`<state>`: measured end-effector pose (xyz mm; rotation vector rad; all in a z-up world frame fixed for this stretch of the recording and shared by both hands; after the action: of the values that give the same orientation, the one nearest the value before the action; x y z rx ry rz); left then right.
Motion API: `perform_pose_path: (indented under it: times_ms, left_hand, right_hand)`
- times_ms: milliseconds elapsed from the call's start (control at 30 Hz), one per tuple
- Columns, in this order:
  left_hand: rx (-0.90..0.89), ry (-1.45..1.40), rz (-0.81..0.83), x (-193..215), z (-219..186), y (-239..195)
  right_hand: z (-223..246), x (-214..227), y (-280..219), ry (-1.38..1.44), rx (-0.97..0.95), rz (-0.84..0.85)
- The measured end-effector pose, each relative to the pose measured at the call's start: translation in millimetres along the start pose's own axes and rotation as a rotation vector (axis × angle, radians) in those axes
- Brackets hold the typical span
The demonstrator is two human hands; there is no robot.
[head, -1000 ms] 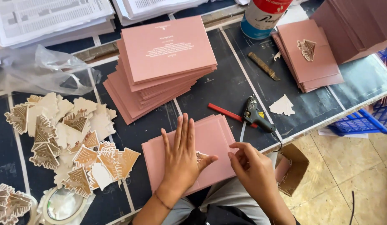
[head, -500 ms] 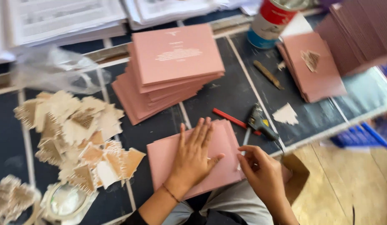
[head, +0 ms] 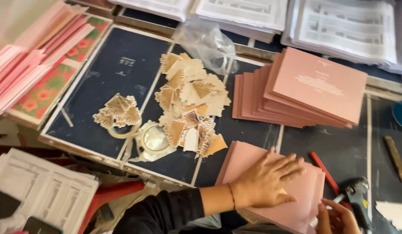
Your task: Gluing decorative paper cutouts onto pink invitation cards using a hot glue gun.
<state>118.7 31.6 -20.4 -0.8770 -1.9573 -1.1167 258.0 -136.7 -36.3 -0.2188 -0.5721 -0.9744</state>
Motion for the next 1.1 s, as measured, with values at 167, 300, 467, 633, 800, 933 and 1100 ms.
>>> perform_pose_path:
  times_ms: [167,300,467,633,800,933,1100]
  left_hand:
    - [-0.079,-0.145,0.042,2,-1,-7]
    - [-0.064,0.0,0.226,0,3,-5]
    - [-0.076,0.035,0.2,1,5,-7]
    - [-0.068,-0.003,0.187,7,4,-8]
    - [-0.069,0.02,0.165,4,6,-7]
    - [-0.061,0.01,0.187,3,7,-8]
    - [-0.075,0.021,0.173,7,6,-7]
  right_hand:
    - [18,11,-19,0.081,0.018,0.004]
    - [47,17,-20,-0.105,-0.061,0.012]
    - [53,23,-15,-0.15,-0.05,0.029]
    - [62,32,40,-0.315,0.372,0.125]
    - [140,63,130,-0.284,0.508,-0.008]
    - [175,56,122,-0.203,0.531,0.008]
    - [138,34,96,-0.177,0.384,0.119]
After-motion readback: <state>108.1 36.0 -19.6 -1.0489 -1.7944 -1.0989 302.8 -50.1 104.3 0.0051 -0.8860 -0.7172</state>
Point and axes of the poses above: each hand's wrist, its own y-axis towards the middle knuckle, its own x-axis out of the back of the hand, z = x × y, the point moved 5 cm from there along y, towards the middle knuckle
